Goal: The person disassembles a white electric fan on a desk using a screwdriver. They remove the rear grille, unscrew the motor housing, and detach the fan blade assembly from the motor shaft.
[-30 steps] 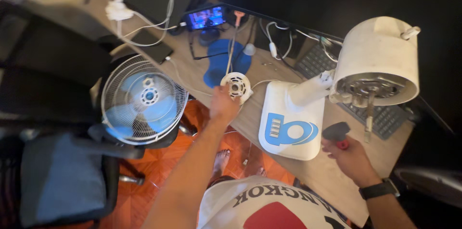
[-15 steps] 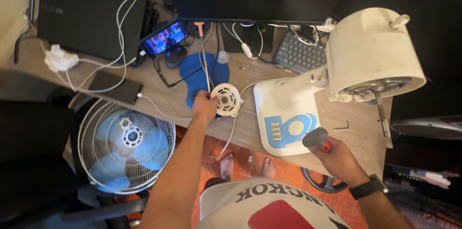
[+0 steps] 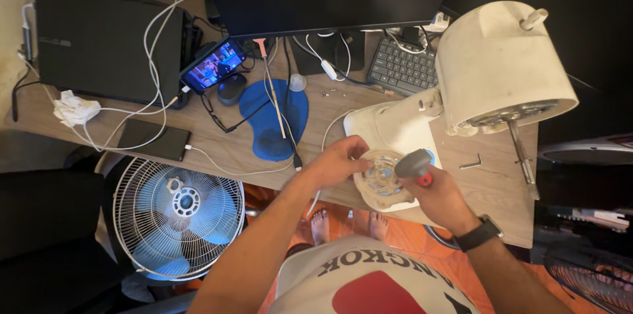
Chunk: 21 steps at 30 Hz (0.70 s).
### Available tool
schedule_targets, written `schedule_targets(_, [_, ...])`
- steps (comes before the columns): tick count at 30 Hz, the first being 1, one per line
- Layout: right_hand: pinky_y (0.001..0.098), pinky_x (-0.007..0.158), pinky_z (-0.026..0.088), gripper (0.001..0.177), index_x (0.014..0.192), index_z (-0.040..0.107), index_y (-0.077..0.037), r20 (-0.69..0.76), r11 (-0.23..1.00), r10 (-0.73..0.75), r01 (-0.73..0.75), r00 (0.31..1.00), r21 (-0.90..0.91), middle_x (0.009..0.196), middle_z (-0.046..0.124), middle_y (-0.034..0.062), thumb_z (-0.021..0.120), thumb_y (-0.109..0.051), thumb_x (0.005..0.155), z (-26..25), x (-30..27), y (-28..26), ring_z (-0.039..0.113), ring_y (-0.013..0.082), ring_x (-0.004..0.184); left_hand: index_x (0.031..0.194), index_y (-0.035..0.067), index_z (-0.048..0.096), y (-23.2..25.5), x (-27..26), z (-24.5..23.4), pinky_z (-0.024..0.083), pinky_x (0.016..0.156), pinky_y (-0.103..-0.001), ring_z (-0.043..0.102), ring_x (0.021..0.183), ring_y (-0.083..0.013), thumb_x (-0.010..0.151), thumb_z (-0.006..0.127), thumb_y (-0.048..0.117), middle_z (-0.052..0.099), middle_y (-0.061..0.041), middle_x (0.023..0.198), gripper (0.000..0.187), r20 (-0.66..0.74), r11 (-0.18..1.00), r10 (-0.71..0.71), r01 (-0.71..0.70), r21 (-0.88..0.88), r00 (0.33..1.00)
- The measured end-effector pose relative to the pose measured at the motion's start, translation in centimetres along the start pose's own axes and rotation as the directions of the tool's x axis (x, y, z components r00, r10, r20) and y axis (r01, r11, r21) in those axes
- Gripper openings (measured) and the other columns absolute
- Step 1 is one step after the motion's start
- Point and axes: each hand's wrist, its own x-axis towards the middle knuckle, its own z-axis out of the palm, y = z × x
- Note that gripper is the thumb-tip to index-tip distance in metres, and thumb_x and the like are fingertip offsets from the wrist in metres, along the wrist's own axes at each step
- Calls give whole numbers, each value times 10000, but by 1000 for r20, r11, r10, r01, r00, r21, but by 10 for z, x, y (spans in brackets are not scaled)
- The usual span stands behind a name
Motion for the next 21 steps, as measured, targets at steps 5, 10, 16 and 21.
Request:
schedule_targets(5, [320, 670, 531, 239, 1020, 756, 10, -78, 995, 96, -98, 992, -16, 799, 734, 68, 745, -171, 864, -11, -9, 11, 616, 120, 742, 1106, 101, 703, 10, 47, -53, 564, 841, -353, 698, 960, -191, 905, 749, 306, 733, -62, 1026, 291, -250, 972, 150, -96, 215, 956])
schedule_targets(10, [322, 648, 533, 244, 1020, 753, -2, -134, 976, 192, -204, 972, -79, 779, 728, 67, 751, -181, 854, -28, -30, 29, 605, 120, 723, 1148, 180, 710, 25, 117, -109, 510, 938, -436, 620, 1145, -331, 863, 700, 264, 636, -138, 1187, 297, -516, 559, 352, 267, 785, 781])
schedule_targets(16, [320, 638, 549, 217, 1007, 775, -2, -214, 961, 256, -272, 943, -53, 803, 761, 68, 731, -167, 873, -52, -50, 55, 651, 124, 718, 1191, 147, 689, 7, 167, -106, 453, 959, -507, 583, 1185, -342, 965, 570, 238, 620, -136, 1197, 271, -531, 367, 287, 421, 830, 797])
schedule_targets(21, [287, 626, 525, 168, 995, 763, -11, -278, 981, 193, -179, 941, 76, 818, 736, 37, 724, -120, 874, -76, -59, 77, 631, 102, 729, 1170, 112, 708, 15, 171, -104, 460, 985, -486, 599, 1206, -314, 905, 628, 211, 653, -121, 1227, 294, -507, 279, 290, 435, 856, 812])
